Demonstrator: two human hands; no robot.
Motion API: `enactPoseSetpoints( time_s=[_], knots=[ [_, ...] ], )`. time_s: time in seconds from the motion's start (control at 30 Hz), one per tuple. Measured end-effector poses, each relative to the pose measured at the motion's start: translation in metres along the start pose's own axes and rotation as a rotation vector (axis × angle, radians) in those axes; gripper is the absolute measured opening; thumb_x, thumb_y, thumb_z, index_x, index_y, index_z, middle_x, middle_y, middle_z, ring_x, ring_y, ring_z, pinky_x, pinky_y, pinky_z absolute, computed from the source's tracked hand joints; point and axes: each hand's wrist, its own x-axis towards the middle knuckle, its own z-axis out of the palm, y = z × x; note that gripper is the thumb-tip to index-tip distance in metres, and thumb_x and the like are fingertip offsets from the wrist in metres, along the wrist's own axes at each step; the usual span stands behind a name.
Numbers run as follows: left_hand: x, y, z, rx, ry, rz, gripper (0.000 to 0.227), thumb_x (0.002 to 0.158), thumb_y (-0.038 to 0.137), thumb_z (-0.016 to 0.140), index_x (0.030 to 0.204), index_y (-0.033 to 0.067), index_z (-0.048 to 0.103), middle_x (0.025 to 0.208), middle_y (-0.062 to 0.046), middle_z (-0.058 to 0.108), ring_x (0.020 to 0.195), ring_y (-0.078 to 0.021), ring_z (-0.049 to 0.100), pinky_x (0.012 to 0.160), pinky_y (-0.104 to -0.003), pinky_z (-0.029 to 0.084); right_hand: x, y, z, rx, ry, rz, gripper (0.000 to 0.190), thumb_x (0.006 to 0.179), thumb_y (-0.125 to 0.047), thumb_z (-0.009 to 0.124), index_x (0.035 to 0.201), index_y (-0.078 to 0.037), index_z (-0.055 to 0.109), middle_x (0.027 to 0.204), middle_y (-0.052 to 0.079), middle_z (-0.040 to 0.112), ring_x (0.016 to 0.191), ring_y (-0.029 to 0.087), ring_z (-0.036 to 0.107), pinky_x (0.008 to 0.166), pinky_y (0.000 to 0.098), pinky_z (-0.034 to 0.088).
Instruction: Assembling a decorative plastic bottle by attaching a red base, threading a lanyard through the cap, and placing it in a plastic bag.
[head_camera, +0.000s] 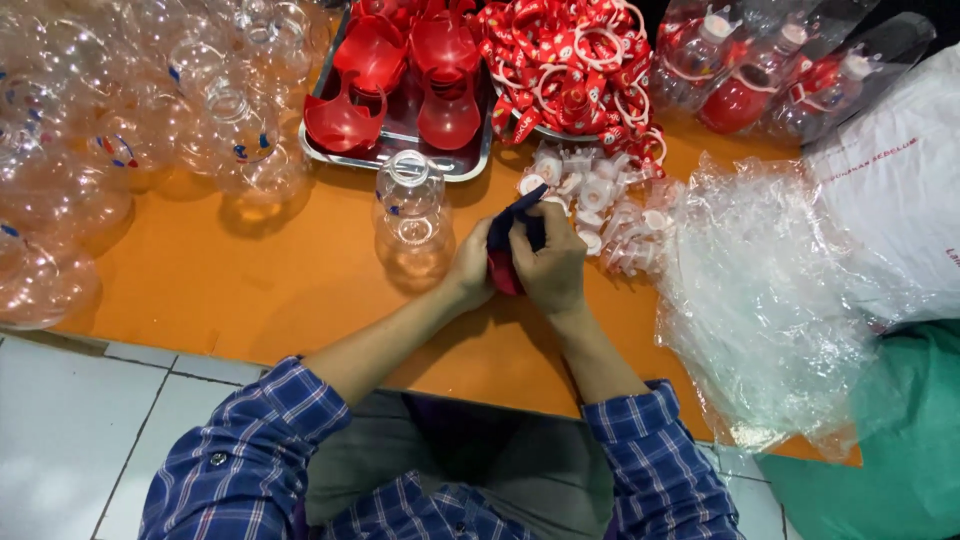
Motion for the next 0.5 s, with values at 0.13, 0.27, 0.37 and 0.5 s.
enactPoseSetpoints(
  time_s=[0.13, 0.27, 0.37, 0.5],
  knots=[
    [0.041, -0.024, -0.037, -0.005, 0.015, 0.014, 0.036, 0.097, 0.036, 0.059, 0.07, 0.0133, 0.065, 0.063, -0.006, 0.066, 0.056, -0.0154, 0.063, 0.055, -0.022, 0.049, -0.006, -0.004, 0.004, 0.009, -0.172, 0.041, 0.015, 0.088, -0.006, 0.072, 0.1, -0.009, 0.065, 0.084, 0.012, 0.069, 0.083, 0.035, 0.072, 0.071, 0.0413, 0.058],
    [0.027, -0.017, -0.02, -0.114, 0.065, 0.043, 0.036, 0.094, 0.039, 0.062, 0.072, 0.0131, 0.072, 0.069, -0.011, 0.073, 0.061, -0.0203, 0.07, 0.055, -0.023, 0.052, -0.015, 0.013, 0.0, -0.113, -0.491, 0.002, 0.018, 0.085, -0.015, 0.073, 0.103, -0.015, 0.071, 0.09, 0.006, 0.073, 0.089, 0.029, 0.071, 0.084, 0.0383, 0.053],
    [0.018, -0.014, -0.012, -0.071, 0.081, 0.121, 0.031, 0.097, 0.034, 0.063, 0.078, 0.0098, 0.071, 0.075, -0.013, 0.072, 0.069, -0.0208, 0.07, 0.061, -0.024, 0.053, -0.012, 0.022, -0.01, -0.353, -0.44, -0.033, 0.023, 0.078, -0.019, 0.078, 0.1, -0.021, 0.072, 0.087, 0.0, 0.069, 0.087, 0.024, 0.067, 0.082, 0.0384, 0.047],
    [0.0, -0.002, 0.007, 0.027, 0.074, 0.142, 0.033, 0.1, 0.033, 0.061, 0.078, 0.0087, 0.069, 0.075, -0.009, 0.071, 0.07, -0.0188, 0.069, 0.066, -0.024, 0.053, -0.002, 0.017, -0.017, -0.479, -0.213, -0.039, 0.022, 0.081, -0.016, 0.076, 0.101, -0.017, 0.069, 0.086, 0.004, 0.066, 0.086, 0.027, 0.065, 0.083, 0.0382, 0.046]
  ],
)
